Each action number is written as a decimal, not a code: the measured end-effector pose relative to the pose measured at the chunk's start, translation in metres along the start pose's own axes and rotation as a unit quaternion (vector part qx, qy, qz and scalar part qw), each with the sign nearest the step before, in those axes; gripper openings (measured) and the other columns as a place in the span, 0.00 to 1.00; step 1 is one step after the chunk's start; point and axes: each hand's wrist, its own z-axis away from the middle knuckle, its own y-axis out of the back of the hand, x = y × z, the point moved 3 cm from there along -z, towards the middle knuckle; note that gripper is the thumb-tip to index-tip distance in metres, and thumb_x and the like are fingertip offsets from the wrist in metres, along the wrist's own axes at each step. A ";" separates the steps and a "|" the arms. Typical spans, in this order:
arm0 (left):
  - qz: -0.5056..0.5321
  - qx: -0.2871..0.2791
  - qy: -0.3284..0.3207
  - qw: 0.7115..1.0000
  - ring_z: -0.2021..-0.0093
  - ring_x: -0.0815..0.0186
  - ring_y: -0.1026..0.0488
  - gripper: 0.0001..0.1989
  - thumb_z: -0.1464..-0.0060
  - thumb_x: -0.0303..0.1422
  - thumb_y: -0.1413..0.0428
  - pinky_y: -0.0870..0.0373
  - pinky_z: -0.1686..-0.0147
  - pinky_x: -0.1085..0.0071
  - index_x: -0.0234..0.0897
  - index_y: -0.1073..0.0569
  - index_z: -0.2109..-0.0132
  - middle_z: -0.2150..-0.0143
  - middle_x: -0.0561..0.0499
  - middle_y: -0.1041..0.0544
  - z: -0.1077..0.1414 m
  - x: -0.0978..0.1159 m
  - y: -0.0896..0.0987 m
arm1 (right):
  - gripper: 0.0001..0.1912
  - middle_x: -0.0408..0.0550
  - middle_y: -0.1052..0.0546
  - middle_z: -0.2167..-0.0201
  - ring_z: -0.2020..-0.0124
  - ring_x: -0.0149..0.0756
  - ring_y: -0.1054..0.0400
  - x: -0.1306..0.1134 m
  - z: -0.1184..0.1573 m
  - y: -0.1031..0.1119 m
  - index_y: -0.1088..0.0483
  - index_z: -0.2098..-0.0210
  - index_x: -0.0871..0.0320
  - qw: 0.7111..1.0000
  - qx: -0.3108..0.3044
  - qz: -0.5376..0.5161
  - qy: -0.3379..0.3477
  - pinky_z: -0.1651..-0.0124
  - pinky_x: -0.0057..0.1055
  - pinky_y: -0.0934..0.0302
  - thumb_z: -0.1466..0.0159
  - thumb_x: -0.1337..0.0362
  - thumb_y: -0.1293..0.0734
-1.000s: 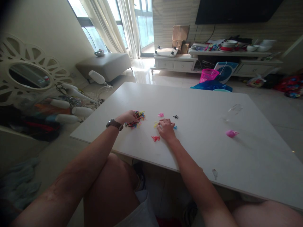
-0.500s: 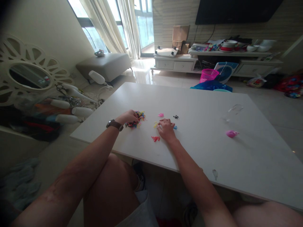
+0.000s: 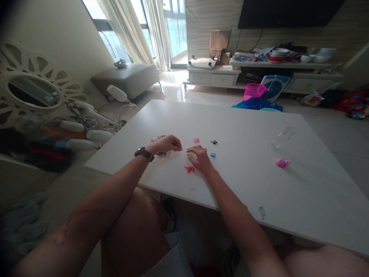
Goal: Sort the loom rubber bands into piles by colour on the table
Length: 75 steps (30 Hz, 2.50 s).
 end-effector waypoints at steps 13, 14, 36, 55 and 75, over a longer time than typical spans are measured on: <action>0.015 -0.006 -0.033 0.999 0.74 0.70 0.31 0.10 0.55 0.34 0.37 0.39 0.74 0.75 0.30 0.21 0.67 0.75 0.50 0.23 -0.002 0.013 -0.008 | 0.10 0.48 0.20 0.57 0.54 0.40 0.28 -0.001 -0.001 -0.001 0.23 0.56 0.52 0.984 0.012 -0.148 0.094 0.47 0.40 0.35 0.34 0.65 0.34; 0.014 -0.006 -0.035 0.999 0.74 0.70 0.31 0.10 0.54 0.34 0.37 0.39 0.74 0.75 0.29 0.21 0.67 0.75 0.50 0.23 -0.001 0.014 -0.008 | 0.09 0.48 0.20 0.58 0.54 0.40 0.28 -0.001 -0.001 -0.001 0.23 0.57 0.53 0.985 0.012 -0.148 0.093 0.47 0.40 0.35 0.34 0.66 0.34; -0.009 0.061 0.047 0.997 0.74 0.69 0.29 0.07 0.53 0.32 0.38 0.36 0.73 0.74 0.32 0.19 0.67 0.75 0.50 0.23 0.002 -0.003 0.004 | 0.07 0.44 0.23 0.74 0.73 0.30 0.33 0.020 0.001 0.010 0.22 0.67 0.58 0.964 -0.136 -0.216 -0.078 0.68 0.28 0.41 0.46 0.64 0.30; -0.107 0.084 0.257 0.957 0.73 0.67 0.28 0.08 0.66 0.23 0.39 0.37 0.77 0.77 0.36 0.21 0.73 0.76 0.53 0.24 0.013 -0.029 0.007 | 0.12 0.43 0.26 0.74 0.75 0.28 0.38 0.027 0.002 0.007 0.22 0.64 0.59 0.958 -0.167 -0.212 -0.093 0.70 0.27 0.45 0.45 0.59 0.29; -0.138 0.094 0.249 0.954 0.75 0.65 0.31 0.06 0.67 0.25 0.39 0.39 0.76 0.74 0.37 0.26 0.76 0.82 0.53 0.32 0.012 -0.033 0.010 | 0.11 0.44 0.24 0.74 0.74 0.29 0.36 0.021 0.001 0.011 0.22 0.65 0.59 0.966 -0.138 -0.207 -0.071 0.70 0.28 0.45 0.42 0.58 0.29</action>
